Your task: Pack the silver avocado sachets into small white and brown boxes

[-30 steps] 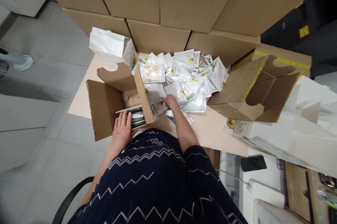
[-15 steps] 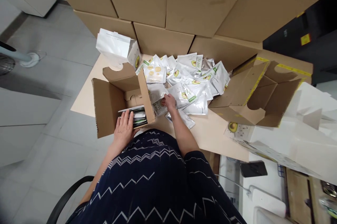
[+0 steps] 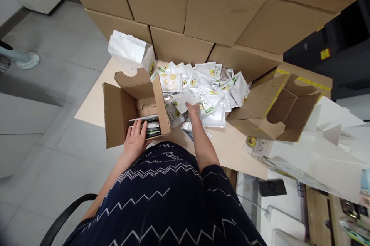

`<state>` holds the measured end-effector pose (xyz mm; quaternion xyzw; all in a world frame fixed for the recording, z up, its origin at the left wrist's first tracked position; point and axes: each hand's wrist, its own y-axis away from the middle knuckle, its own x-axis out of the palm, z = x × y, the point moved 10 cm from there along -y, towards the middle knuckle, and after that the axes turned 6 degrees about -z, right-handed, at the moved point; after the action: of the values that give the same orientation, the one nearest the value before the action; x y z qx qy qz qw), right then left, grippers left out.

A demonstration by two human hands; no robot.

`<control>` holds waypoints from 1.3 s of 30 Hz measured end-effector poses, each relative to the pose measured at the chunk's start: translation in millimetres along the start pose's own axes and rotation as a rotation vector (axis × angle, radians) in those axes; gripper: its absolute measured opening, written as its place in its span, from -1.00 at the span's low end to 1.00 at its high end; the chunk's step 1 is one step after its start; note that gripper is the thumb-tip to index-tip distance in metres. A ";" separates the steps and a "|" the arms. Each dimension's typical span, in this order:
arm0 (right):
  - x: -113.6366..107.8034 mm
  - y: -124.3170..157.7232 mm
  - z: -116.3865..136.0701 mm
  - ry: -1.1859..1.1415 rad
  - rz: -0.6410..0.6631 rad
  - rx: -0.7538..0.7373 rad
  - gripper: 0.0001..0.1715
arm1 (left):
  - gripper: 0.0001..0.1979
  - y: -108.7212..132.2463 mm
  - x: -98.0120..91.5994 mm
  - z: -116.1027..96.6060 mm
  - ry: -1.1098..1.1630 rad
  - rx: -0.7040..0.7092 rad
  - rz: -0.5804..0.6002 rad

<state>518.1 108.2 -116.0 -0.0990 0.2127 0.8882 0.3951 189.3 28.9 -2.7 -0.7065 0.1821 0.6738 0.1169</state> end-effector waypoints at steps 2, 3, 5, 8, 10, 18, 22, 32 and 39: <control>0.5 6.7 -2.0 0.072 0.014 0.083 -0.61 | -0.18 0.2 -0.8 -0.6 0.001 -0.003 0.003; -2.6 9.1 4.4 0.111 0.018 0.071 -0.60 | -0.17 0.2 -1.3 -1.1 0.005 -0.003 0.003; -15.2 14.2 36.1 0.162 0.005 -0.085 -0.59 | -0.17 0.2 -2.7 -2.1 0.018 -0.003 0.002; -43.6 37.8 108.9 0.150 -0.044 -0.426 -0.54 | -0.19 -0.2 -3.7 -2.6 0.036 -0.009 0.010; -59.4 68.0 162.0 0.064 -0.028 -0.629 -0.52 | -0.20 -0.4 -3.5 -3.0 0.038 -0.008 0.022; 39.1 220.5 266.0 0.458 0.797 -1.096 -0.70 | -0.19 0.3 -2.3 -3.0 0.038 -0.008 0.008; 127.6 242.3 222.8 0.909 1.036 -1.208 -0.67 | -0.17 -0.6 -1.2 -2.3 0.033 -0.019 0.004; 208.6 233.3 115.7 1.230 1.386 -0.950 -0.74 | -0.13 -0.2 -4.7 -1.3 0.071 -0.061 0.015; 197.2 232.6 110.3 1.179 1.489 -0.897 -0.92 | 0.07 -7.6 -11.4 0.9 0.037 -0.041 -0.009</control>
<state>212.5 149.6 -15.9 -0.4972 0.0301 0.7154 -0.4899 191.3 37.3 8.0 -0.7219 0.1669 0.6638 0.1022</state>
